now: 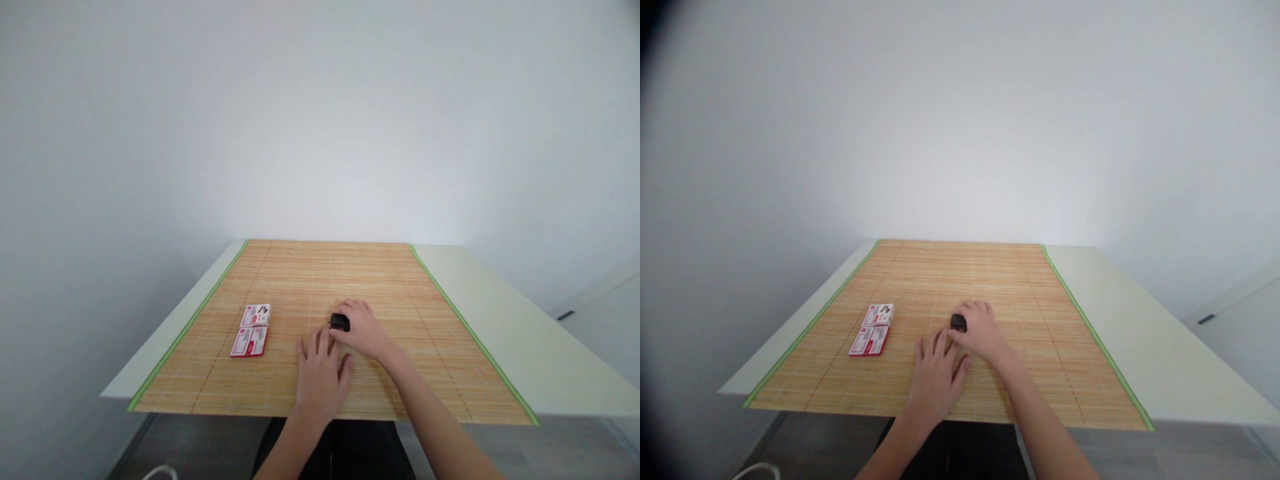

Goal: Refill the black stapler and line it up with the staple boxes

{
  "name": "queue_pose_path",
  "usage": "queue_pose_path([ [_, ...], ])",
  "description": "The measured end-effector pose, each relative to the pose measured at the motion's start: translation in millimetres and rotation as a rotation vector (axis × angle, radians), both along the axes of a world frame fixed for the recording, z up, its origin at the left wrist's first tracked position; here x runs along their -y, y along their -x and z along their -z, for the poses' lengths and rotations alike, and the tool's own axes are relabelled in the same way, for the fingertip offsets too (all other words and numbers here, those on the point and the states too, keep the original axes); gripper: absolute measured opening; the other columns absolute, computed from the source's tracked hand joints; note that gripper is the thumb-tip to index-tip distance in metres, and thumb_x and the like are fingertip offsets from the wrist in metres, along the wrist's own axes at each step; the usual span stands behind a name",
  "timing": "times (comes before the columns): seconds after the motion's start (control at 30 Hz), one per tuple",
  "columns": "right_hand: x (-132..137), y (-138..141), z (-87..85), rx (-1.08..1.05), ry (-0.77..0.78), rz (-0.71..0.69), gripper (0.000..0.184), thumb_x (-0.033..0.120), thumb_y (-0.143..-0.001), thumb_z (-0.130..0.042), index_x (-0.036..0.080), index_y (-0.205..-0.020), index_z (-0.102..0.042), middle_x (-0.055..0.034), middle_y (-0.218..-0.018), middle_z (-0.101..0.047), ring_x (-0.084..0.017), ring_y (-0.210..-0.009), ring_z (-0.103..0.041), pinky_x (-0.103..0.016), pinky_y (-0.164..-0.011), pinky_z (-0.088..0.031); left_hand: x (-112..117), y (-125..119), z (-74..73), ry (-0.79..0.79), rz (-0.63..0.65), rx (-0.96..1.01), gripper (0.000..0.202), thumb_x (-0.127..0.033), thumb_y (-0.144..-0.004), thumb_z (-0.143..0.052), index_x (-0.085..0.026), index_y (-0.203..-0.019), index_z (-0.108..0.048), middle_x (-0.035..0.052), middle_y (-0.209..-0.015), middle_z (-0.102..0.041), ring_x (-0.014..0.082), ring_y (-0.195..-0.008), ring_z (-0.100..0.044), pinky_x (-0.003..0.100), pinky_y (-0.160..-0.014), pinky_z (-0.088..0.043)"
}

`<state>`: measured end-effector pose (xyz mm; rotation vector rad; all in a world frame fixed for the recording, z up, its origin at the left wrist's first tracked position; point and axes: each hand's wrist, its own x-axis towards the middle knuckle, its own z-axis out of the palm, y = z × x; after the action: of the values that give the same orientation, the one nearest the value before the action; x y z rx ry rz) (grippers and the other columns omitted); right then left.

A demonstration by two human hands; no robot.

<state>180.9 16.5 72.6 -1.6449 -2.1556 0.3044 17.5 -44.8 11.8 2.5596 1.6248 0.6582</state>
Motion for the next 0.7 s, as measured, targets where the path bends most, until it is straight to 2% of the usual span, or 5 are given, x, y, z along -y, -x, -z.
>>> queue_pose_path([
  [0.17,-3,2,-16.7,-0.049,-0.093,0.016,0.015,0.030,-0.084,-0.073,0.023,-0.097,-0.073,-0.0064,-0.118,-0.066,-0.025,-0.117,-0.055,-0.041,-0.111,-0.035,0,1,-0.6,-0.009,-0.003,0.012,0.053,-0.044,-0.102,-0.046,-0.036,-0.154,-0.045,0.0083,-0.160,-0.044,0.0384,-0.143,-0.039,0.075,-0.119,-0.023],
  [0.33,12,-51,-29.8,-0.331,-0.186,0.135,0.022,0.033,-0.088,-0.065,0.023,-0.105,-0.075,-0.0077,-0.114,-0.067,-0.024,-0.110,-0.061,-0.037,-0.102,-0.046,3,-1,-4.4,0.016,-0.021,-0.001,0.062,-0.035,-0.099,-0.050,-0.038,-0.160,-0.036,0.0056,-0.164,-0.040,0.0375,-0.146,-0.035,0.076,-0.120,-0.019],
  [0.47,28,-107,-5.5,-0.618,0.019,0.222,0.035,0.042,-0.089,-0.061,0.023,-0.115,-0.075,-0.0071,-0.112,-0.071,-0.020,-0.088,-0.064,-0.033,-0.078,-0.053,7,-3,-10.4,0.022,-0.052,0.010,0.064,-0.033,-0.098,-0.052,-0.038,-0.160,-0.036,0.0039,-0.164,-0.040,0.0349,-0.146,-0.035,0.072,-0.121,-0.020],
  [0.53,35,-127,14.9,-0.791,0.111,0.309,0.042,0.045,-0.086,-0.063,0.021,-0.118,-0.075,-0.0059,-0.098,-0.073,-0.020,-0.080,-0.063,-0.032,-0.071,-0.053,8,-3,-12.8,0.020,-0.058,0.017,0.064,-0.033,-0.097,-0.053,-0.039,-0.159,-0.037,0.0036,-0.164,-0.040,0.0349,-0.146,-0.036,0.071,-0.121,-0.021],
  [0.7,44,-138,51.8,-0.991,0.183,0.413,0.048,0.047,-0.084,-0.061,0.023,-0.124,-0.073,-0.0071,-0.106,-0.074,-0.022,-0.085,-0.066,-0.032,-0.069,-0.055,7,-3,-12.0,0.014,-0.047,0.028,0.069,-0.023,-0.093,-0.053,-0.038,-0.159,-0.038,0.0047,-0.163,-0.042,0.0360,-0.146,-0.036,0.072,-0.121,-0.020],
])
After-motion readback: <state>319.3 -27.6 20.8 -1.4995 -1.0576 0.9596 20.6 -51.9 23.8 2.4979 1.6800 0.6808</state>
